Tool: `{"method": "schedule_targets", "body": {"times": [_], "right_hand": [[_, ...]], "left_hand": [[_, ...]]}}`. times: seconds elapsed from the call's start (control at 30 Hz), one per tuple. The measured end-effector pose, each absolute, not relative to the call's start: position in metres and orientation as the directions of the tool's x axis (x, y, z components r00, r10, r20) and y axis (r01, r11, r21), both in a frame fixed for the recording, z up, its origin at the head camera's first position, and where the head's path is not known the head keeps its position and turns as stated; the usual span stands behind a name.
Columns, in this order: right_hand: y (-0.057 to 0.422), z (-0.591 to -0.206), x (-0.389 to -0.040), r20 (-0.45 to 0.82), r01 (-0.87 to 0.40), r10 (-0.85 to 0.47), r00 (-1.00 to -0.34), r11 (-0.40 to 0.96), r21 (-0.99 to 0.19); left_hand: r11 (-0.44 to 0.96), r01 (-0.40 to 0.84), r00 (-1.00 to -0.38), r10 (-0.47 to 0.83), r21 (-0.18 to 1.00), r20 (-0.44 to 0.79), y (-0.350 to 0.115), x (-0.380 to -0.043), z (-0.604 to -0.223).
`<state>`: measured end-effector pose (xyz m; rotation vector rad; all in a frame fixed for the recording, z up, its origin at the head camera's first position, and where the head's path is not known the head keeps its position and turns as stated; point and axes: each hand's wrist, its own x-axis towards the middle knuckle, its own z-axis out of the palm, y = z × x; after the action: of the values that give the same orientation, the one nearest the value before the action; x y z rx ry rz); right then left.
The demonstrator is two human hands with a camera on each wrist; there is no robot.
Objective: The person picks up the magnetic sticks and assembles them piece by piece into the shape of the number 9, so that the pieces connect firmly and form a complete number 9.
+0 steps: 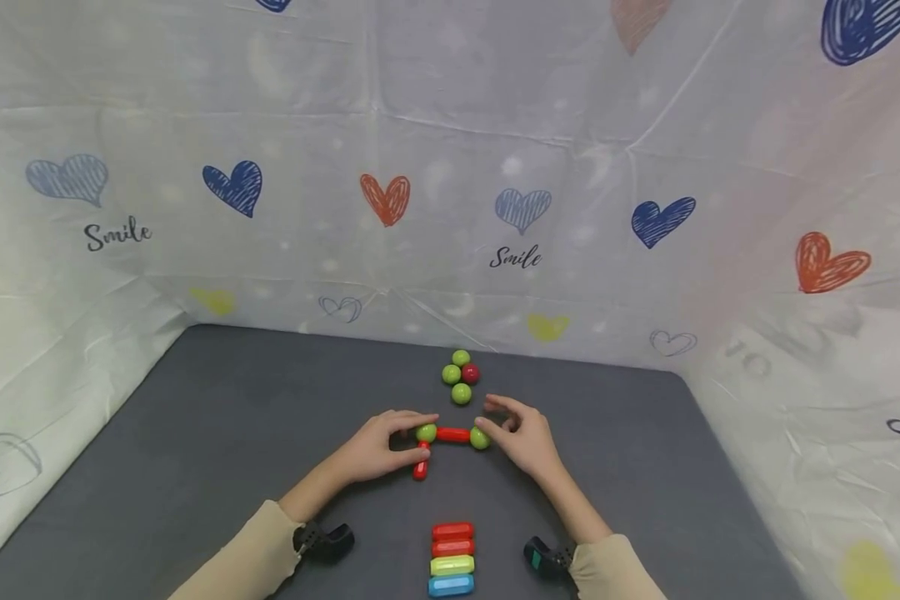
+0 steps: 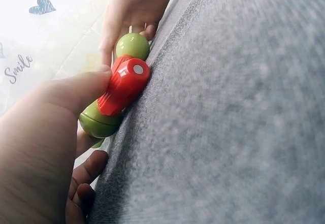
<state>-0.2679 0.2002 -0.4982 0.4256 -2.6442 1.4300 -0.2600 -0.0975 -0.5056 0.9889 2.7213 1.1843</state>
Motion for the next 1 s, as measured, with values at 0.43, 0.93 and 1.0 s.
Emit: {"method": "schedule_targets", "body": {"times": [0.43,0.93,1.0], "right_hand": [[0.174,-0.489,-0.307,0.117,-0.163,-0.116,-0.986,0.575,-0.802],[0.162,-0.495,-0.313,0.171,-0.186,-0.082,-0.982,0.601,-0.777],[0.163,-0.495,-0.313,0.169,-0.179,-0.074,-0.983,0.596,-0.783]], "left_hand": [[0.532,0.529,-0.809,0.550,0.661,0.205,-0.096,-0.259,-0.503],[0.517,0.519,-0.813,0.544,0.681,0.207,-0.099,-0.261,-0.506],[0.517,0.514,-0.813,0.547,0.685,0.198,-0.098,-0.261,-0.506]]}}
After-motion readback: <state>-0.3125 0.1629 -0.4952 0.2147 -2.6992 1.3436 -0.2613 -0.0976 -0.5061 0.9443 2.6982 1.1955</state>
